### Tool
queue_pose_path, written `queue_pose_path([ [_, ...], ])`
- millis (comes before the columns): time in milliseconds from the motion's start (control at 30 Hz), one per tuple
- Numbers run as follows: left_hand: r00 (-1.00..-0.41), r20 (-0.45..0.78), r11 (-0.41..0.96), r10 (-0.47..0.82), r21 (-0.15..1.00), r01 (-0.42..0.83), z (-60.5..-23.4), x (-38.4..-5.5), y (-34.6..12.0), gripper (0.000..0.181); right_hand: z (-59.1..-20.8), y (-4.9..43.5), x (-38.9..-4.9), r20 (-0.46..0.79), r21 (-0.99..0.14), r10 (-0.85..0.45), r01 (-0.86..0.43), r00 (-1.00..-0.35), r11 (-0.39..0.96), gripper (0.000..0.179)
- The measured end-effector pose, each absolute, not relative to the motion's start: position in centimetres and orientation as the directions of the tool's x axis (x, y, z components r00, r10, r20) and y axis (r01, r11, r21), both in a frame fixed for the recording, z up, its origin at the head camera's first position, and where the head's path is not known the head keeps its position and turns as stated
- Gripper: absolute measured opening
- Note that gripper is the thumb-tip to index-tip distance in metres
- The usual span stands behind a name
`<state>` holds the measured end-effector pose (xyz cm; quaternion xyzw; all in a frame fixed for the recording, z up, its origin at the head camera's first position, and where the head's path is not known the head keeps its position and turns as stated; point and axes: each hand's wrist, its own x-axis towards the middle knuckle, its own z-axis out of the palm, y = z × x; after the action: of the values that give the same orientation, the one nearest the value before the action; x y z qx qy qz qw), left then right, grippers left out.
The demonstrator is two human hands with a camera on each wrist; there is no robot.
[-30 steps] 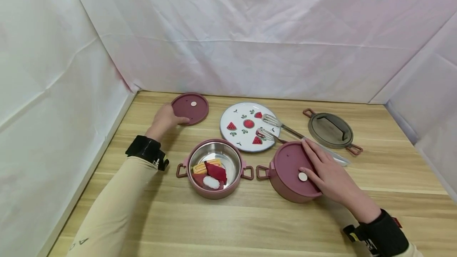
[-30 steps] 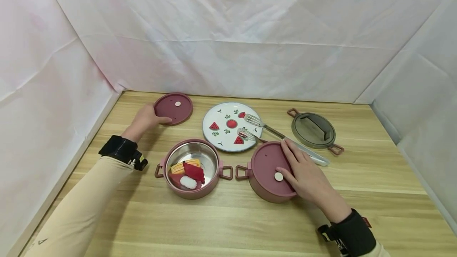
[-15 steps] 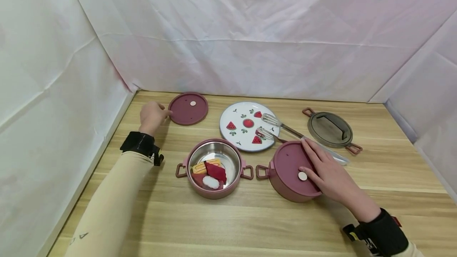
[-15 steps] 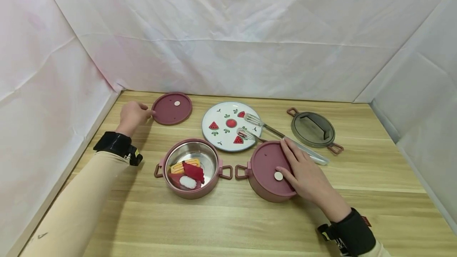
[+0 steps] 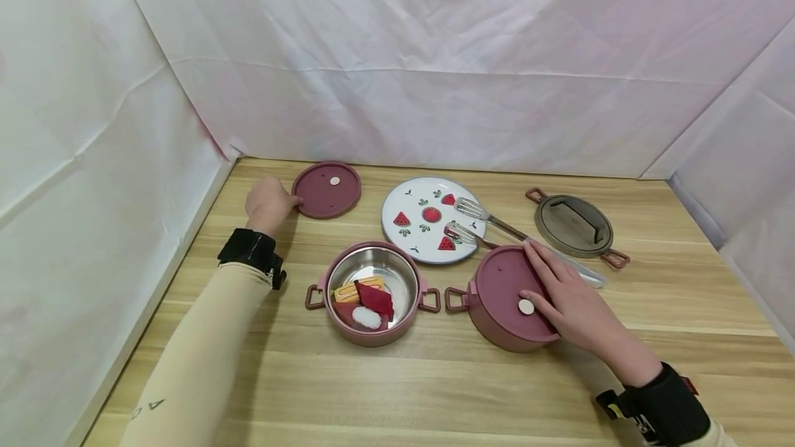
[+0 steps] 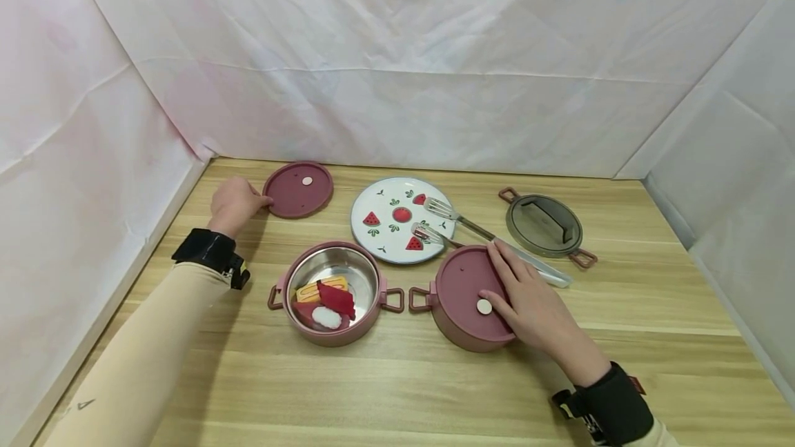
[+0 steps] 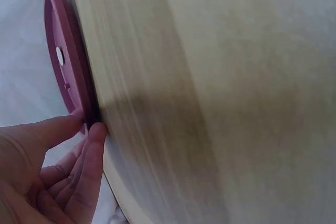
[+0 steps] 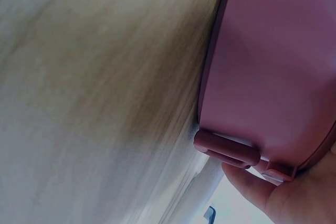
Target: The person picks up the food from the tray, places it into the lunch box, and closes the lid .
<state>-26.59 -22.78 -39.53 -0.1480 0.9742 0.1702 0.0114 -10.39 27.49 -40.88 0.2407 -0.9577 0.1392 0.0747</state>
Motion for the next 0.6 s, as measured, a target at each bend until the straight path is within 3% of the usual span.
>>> queue_pose_path([
  [300,-0.956,-0.098,0.884,-0.275,0.365,-0.292,-39.1,-26.6,-22.9,0.034,-40.9,27.6,-10.5,0.210,-0.228,-0.445,-0.486,-0.871,0.843,0.075],
  [600,-0.975,-0.018,0.876,-0.222,0.435,-0.208,-37.7,-26.1,-23.5,0.026,-40.9,27.7,-10.5,0.208,-0.228,-0.443,-0.484,-0.872,0.845,0.076],
])
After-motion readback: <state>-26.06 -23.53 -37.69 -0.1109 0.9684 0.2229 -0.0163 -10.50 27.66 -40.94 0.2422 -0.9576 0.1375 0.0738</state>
